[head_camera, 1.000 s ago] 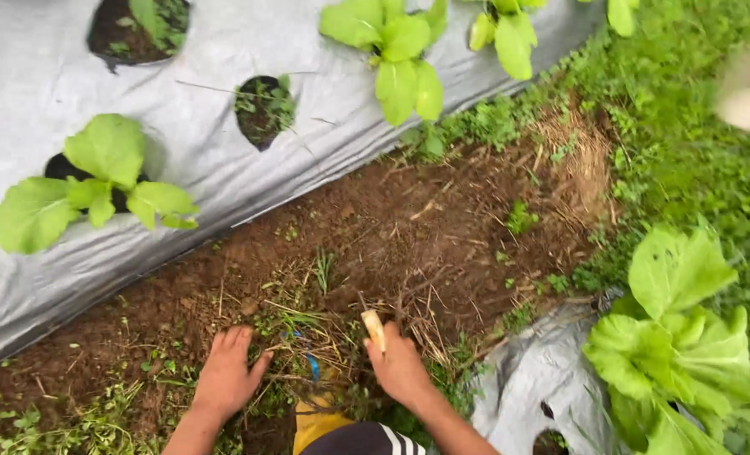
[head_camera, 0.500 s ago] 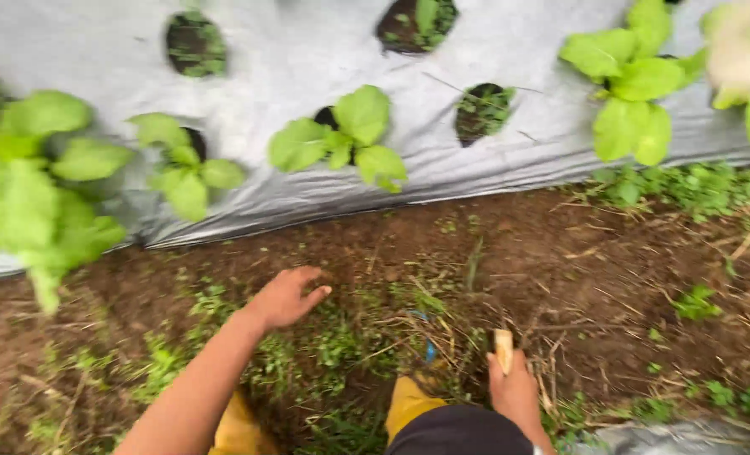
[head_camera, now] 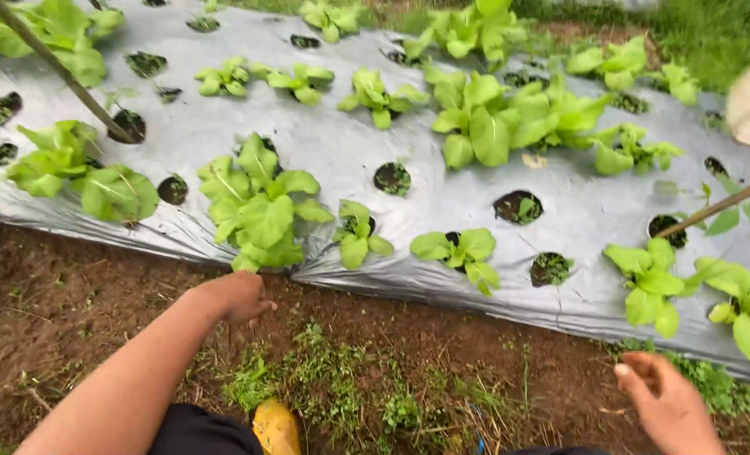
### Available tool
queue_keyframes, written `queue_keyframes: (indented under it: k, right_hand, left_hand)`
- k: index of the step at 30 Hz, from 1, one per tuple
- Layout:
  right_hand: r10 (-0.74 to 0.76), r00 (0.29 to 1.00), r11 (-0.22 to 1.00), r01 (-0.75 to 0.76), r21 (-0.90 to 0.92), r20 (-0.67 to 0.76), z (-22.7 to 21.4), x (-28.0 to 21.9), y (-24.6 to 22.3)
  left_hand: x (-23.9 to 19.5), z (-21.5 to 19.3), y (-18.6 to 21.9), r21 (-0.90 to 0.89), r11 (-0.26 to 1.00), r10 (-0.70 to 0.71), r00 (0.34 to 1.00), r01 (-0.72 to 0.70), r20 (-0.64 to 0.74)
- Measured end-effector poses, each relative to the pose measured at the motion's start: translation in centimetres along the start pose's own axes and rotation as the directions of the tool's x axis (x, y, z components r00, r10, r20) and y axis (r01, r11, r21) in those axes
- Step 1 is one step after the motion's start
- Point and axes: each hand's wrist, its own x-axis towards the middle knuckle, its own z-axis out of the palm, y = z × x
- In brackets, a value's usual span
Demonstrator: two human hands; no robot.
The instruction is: The person uses a small hand hoe to remove weeds from the soil beside a row of leafy green plants growing through a plastic sheet. They then switch to using their hands to pull small weeds from the holes in the plastic sheet around the base of the plants.
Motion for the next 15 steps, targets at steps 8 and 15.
queue_keyframes:
  k: [8,15]
  right_hand:
    - [-0.579,0.787,0.815,0.565,0.129,0.213,-0.1,-3.1,-33.1]
    - [-0.404,0.264,0.053,0.963,-0.265,0.876,28.3,-6.5,-35.6]
  left_hand:
    - [9.6,2.8,2.0,-0.019,0.987,0.157,0.986,-0.158,-0.063]
    - [13.1,0.5,10.6,0.219,0.949,-0.153,0.94,0.225,-0.304]
